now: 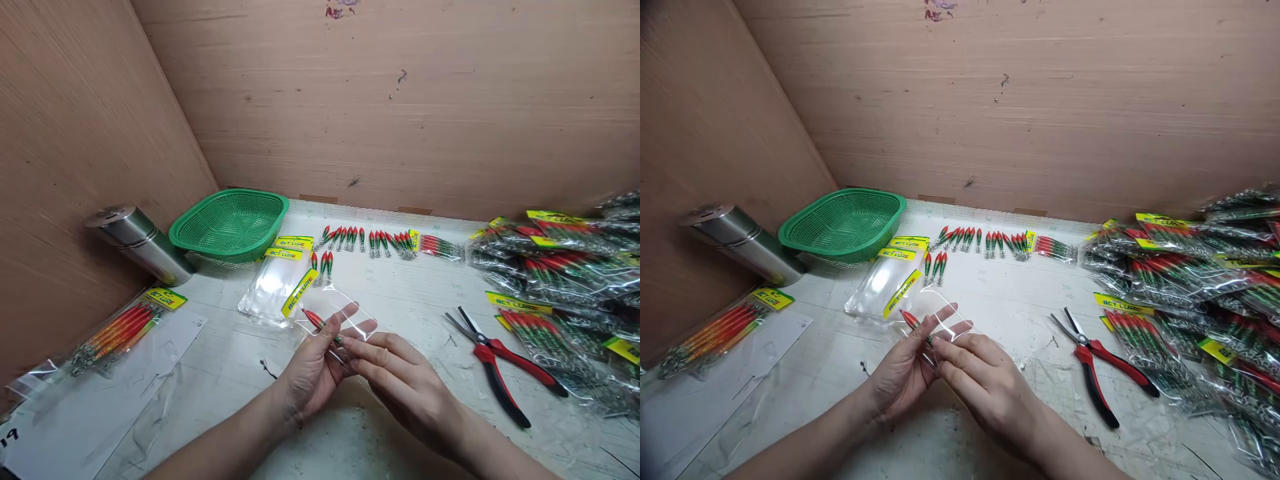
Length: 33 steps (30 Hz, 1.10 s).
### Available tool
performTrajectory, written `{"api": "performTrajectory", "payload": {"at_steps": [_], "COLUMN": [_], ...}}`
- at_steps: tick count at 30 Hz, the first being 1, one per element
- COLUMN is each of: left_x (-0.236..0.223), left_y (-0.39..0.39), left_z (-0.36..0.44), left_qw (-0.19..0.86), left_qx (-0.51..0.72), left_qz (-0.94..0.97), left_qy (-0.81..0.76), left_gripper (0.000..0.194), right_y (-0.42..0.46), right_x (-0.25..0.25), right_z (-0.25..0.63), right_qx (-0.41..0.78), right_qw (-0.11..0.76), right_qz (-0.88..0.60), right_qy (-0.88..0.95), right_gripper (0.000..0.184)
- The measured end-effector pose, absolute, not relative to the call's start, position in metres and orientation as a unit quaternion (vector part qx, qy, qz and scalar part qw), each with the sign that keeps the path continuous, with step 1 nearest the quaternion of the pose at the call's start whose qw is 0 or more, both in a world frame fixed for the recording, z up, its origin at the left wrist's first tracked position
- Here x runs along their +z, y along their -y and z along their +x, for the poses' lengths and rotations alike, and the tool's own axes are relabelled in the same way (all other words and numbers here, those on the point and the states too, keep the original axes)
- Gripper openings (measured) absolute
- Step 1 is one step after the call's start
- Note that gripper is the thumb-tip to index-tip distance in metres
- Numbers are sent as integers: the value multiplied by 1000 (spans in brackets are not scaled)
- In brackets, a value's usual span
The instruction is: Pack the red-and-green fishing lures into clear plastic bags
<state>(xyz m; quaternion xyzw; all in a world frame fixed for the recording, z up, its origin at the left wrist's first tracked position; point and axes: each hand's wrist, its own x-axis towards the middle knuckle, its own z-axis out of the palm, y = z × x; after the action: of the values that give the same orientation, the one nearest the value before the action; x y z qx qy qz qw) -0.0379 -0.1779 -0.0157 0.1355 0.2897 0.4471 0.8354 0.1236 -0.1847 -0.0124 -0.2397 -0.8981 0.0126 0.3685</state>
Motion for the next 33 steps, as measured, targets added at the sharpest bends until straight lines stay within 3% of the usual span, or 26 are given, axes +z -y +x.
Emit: {"api": "performTrajectory", "payload": {"at_steps": [4, 7, 10, 13, 17, 23, 28, 31, 33], "left_x": [-20, -18, -8, 3, 6, -1, 0, -1, -2], "left_y": [178, 175, 167, 158, 150, 147, 147, 147, 148], "left_z": [-38, -39, -47, -58, -68, -68, -66, -62, -60], "left_qw": [834, 834, 801, 755, 743, 754, 754, 759, 766], "left_qx": [454, 461, 523, 586, 602, 589, 582, 572, 561], "left_qz": [141, 119, 89, 74, 82, 73, 62, 57, 59], "left_qy": [-280, -278, -278, -286, -282, -281, -297, -306, -308], "left_gripper": [38, 35, 29, 27, 32, 34, 32, 34, 35], "right_y": [191, 198, 189, 151, 84, 47, 87, 129, 156], "right_x": [-7, 5, 23, 26, -10, -47, -5, 35, 54], "right_z": [116, 119, 130, 133, 107, 76, 124, 167, 186], "right_qx": [-85, -87, -17, 34, 82, 94, 129, 191, 249], "right_qw": [320, 296, 376, 425, 281, 232, 287, 345, 339], "right_qz": [-265, -259, -265, -386, -430, -464, -448, -394, -331], "right_qy": [906, 915, 888, 818, 854, 850, 837, 830, 845], "right_gripper": [27, 30, 27, 17, 14, 17, 4, 10, 15]}}
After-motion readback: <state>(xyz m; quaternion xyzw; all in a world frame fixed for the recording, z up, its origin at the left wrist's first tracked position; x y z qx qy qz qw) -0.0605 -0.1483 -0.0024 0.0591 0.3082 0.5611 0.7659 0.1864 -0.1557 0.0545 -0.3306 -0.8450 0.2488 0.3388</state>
